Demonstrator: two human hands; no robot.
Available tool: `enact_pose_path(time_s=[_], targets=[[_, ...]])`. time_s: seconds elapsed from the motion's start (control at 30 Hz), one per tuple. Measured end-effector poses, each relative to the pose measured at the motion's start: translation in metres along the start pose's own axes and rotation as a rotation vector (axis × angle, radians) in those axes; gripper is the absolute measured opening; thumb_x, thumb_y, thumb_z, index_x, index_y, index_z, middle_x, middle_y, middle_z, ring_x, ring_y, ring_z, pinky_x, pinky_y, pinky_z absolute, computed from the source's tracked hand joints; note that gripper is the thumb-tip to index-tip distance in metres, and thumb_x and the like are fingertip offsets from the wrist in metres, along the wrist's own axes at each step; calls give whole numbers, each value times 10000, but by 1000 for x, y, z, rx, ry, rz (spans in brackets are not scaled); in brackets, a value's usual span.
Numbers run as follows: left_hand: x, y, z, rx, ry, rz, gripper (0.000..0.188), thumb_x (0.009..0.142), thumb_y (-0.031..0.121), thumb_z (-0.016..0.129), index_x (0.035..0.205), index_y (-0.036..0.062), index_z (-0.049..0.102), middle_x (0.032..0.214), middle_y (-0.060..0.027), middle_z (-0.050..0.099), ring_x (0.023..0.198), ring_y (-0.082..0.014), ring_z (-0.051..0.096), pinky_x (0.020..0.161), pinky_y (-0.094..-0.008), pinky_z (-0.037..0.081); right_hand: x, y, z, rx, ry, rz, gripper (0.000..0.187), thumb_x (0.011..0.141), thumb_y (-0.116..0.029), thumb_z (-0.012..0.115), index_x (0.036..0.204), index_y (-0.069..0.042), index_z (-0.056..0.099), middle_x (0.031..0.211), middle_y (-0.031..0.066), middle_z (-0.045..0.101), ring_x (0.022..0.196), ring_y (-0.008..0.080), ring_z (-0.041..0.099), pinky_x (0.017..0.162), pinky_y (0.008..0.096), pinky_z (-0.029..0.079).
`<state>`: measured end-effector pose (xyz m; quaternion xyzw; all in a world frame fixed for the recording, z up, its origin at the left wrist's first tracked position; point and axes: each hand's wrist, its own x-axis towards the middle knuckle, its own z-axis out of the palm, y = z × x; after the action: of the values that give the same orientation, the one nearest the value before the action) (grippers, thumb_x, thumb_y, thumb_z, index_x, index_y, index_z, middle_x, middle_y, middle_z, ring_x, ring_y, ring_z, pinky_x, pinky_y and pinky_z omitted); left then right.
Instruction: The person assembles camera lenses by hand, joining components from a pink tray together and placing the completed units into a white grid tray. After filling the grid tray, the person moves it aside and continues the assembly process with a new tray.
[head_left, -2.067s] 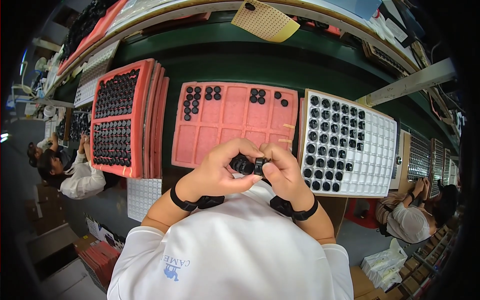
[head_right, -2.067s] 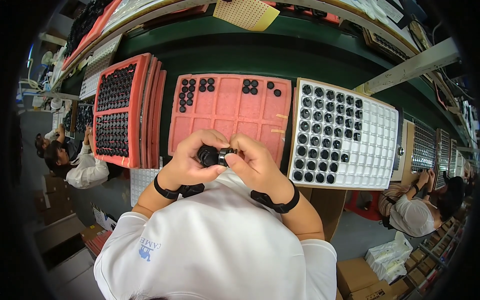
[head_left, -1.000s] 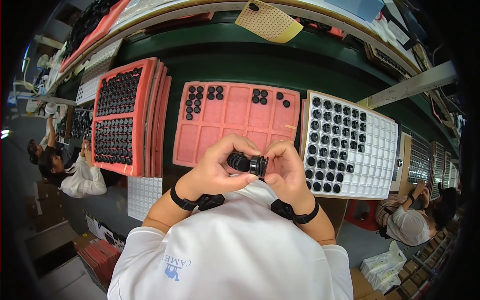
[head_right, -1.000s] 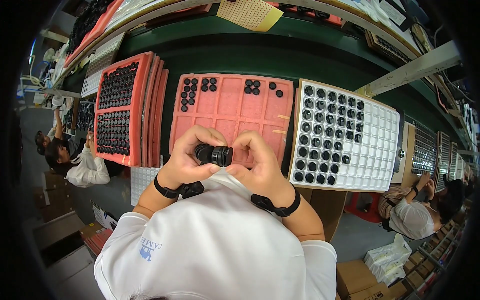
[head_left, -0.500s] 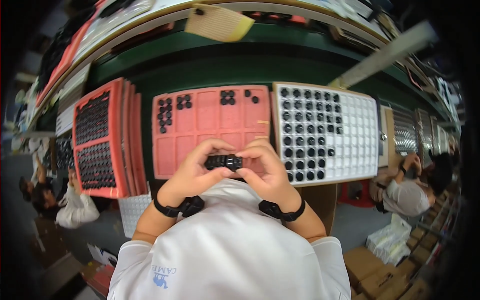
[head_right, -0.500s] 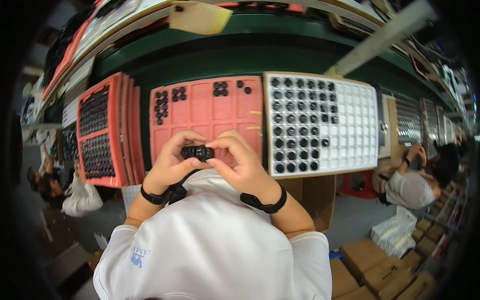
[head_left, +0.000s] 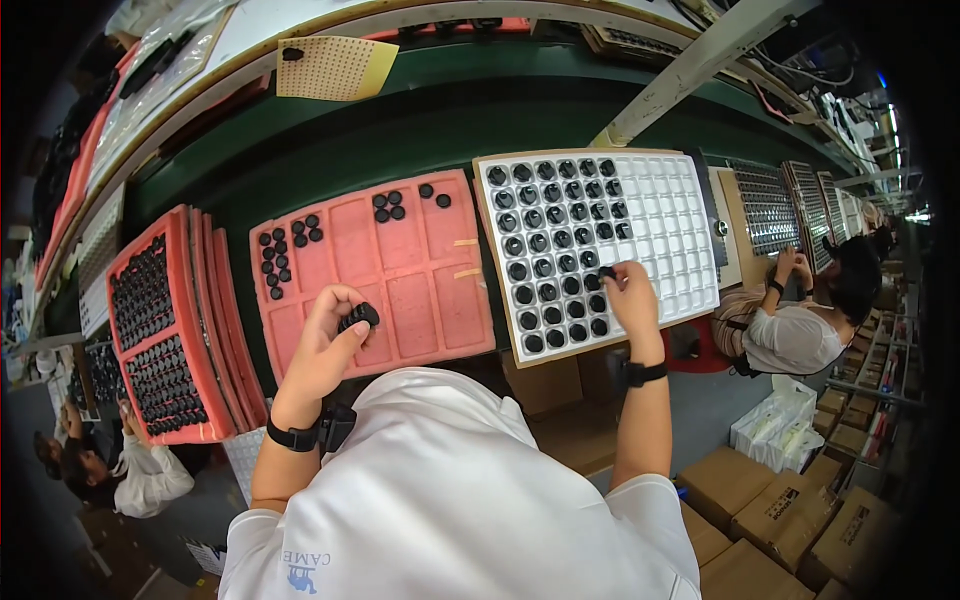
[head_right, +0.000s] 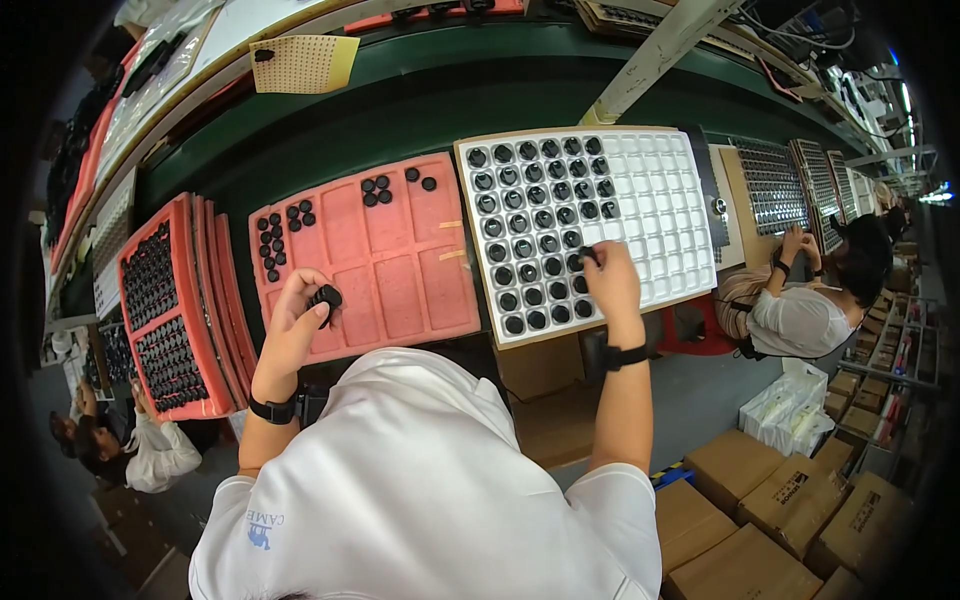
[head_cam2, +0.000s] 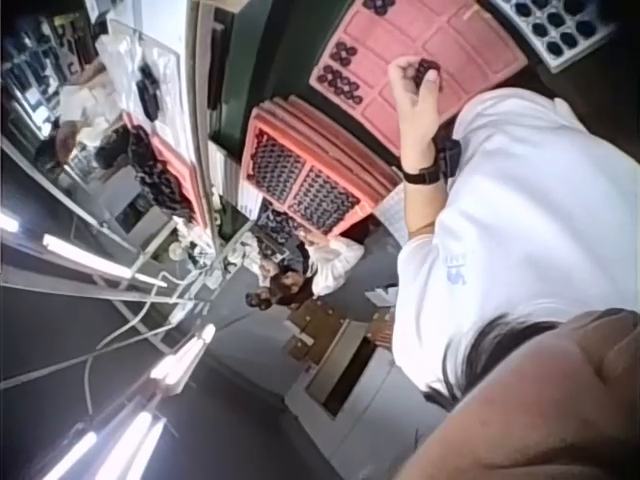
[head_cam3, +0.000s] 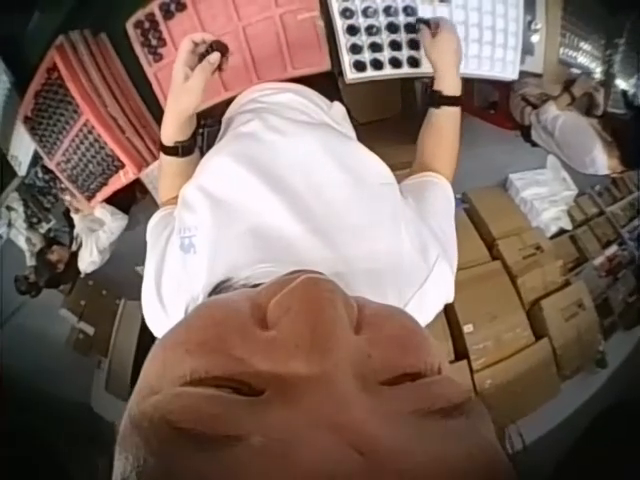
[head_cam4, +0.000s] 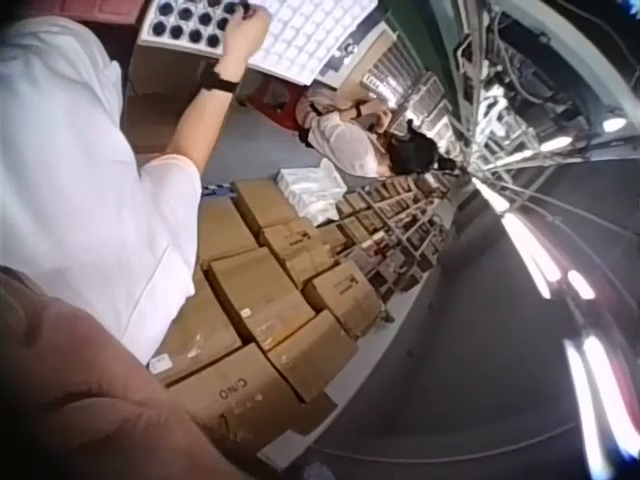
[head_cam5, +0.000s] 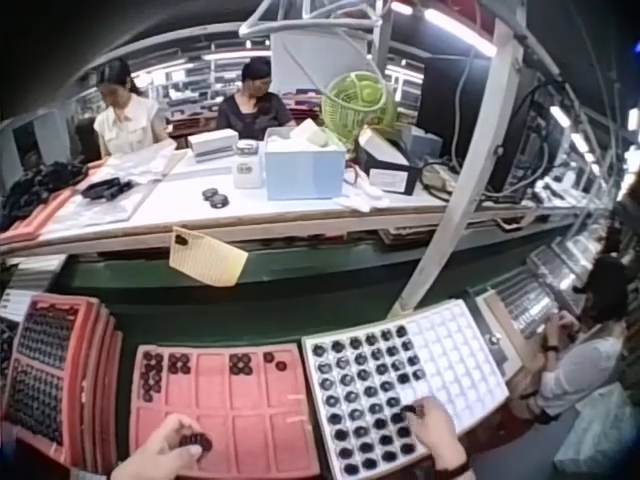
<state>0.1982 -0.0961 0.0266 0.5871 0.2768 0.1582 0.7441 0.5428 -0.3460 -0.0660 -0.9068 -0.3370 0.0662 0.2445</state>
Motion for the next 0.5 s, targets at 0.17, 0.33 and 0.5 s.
enact_pose_path(time_s=[0.17,0.33,0.5], targets=[[-2,-5,-2,-14,47,-37,220,828,28,483,1038,42,419,870,-47,526,754,-101,500,656,-229,404,27,37,13,-41,17,10,204,756,-127,654,915,-30,571,824,112,585,722,272,582,635,358,461],[-7,-7,-4,-26,90,-37,204,810,25,460,1010,41,420,868,-71,540,740,-139,532,645,-256,422,39,31,19,-149,-77,95,217,753,-158,654,919,-47,569,894,119,581,826,309,580,678,402,467],[-10,-5,-3,-13,67,-47,205,812,-1,440,1013,33,424,886,-68,546,761,-133,533,650,-256,422,38,33,25,-185,-38,59,230,748,-162,665,925,-50,570,889,115,581,808,319,573,664,408,460]])
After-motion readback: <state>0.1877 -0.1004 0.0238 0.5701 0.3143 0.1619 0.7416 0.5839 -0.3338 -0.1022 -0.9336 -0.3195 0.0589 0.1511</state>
